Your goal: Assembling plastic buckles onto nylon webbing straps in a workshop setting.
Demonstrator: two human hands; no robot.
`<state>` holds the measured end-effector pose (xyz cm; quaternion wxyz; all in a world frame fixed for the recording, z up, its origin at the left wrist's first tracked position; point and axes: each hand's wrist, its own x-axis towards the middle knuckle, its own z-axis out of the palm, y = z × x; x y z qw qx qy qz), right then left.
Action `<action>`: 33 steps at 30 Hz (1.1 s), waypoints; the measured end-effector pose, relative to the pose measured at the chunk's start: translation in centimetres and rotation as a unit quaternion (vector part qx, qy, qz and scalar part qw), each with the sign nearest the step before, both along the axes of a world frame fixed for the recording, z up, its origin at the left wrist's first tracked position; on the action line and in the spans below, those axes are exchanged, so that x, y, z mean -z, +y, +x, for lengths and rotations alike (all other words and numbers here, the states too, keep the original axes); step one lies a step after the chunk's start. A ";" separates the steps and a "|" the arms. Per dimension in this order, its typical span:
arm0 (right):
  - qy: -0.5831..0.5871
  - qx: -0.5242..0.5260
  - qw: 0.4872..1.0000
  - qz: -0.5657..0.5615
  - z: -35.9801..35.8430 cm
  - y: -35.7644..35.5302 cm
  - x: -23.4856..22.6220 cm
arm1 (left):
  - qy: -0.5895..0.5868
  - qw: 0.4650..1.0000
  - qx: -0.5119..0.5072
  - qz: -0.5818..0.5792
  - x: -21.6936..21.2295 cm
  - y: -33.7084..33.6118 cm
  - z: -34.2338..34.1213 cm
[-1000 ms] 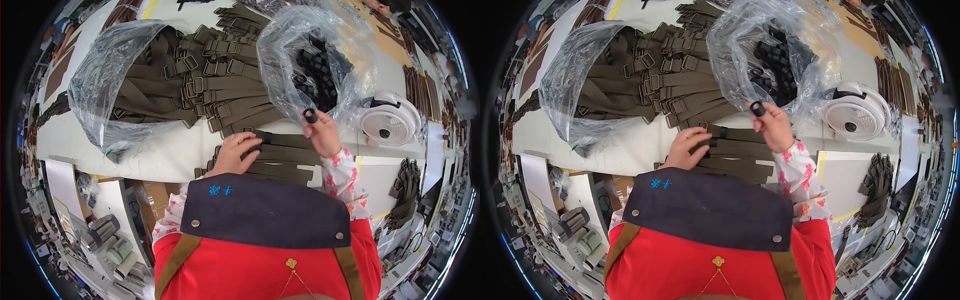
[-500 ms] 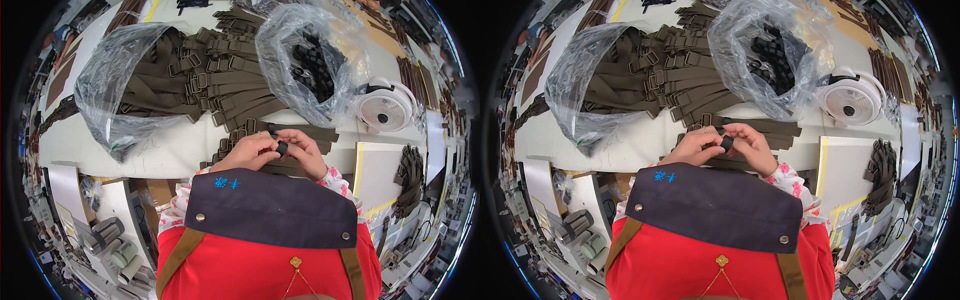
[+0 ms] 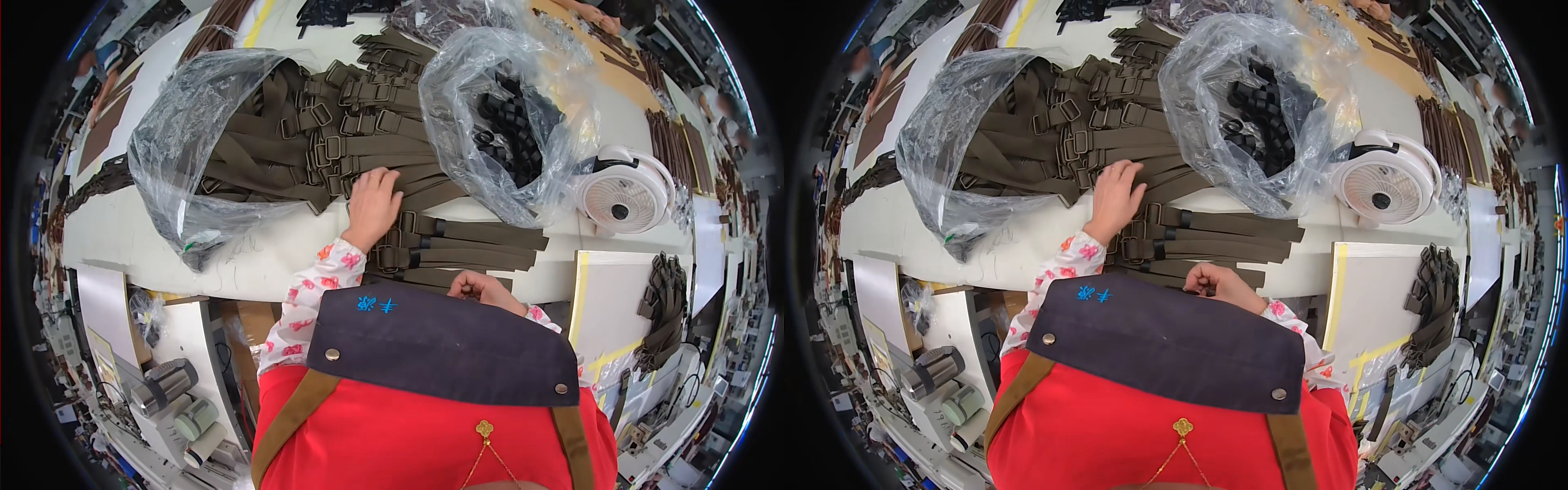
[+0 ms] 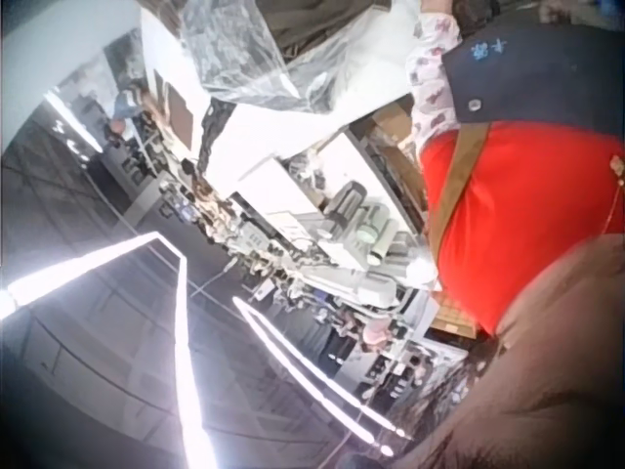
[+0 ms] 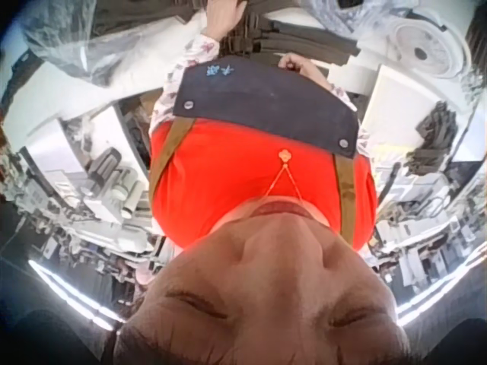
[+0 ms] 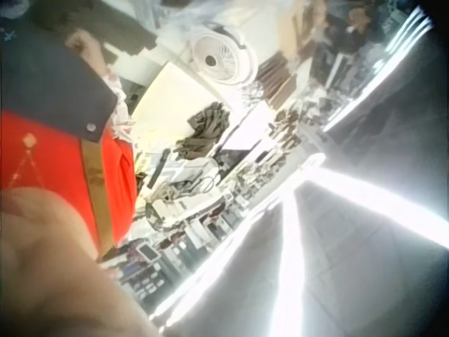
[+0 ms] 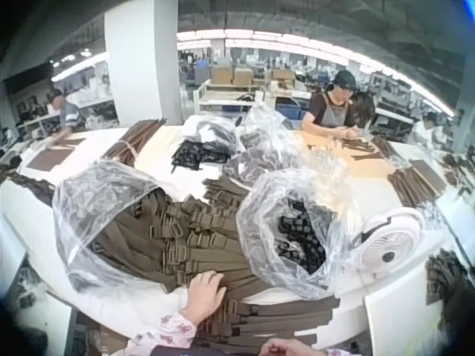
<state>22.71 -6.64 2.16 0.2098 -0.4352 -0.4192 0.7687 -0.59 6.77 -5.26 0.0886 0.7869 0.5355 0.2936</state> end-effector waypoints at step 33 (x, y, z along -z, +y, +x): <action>0.003 0.091 0.996 0.009 -1.7 0.7 1.9 | 0.045 0.993 0.068 -0.080 2.1 -1.9 -3.9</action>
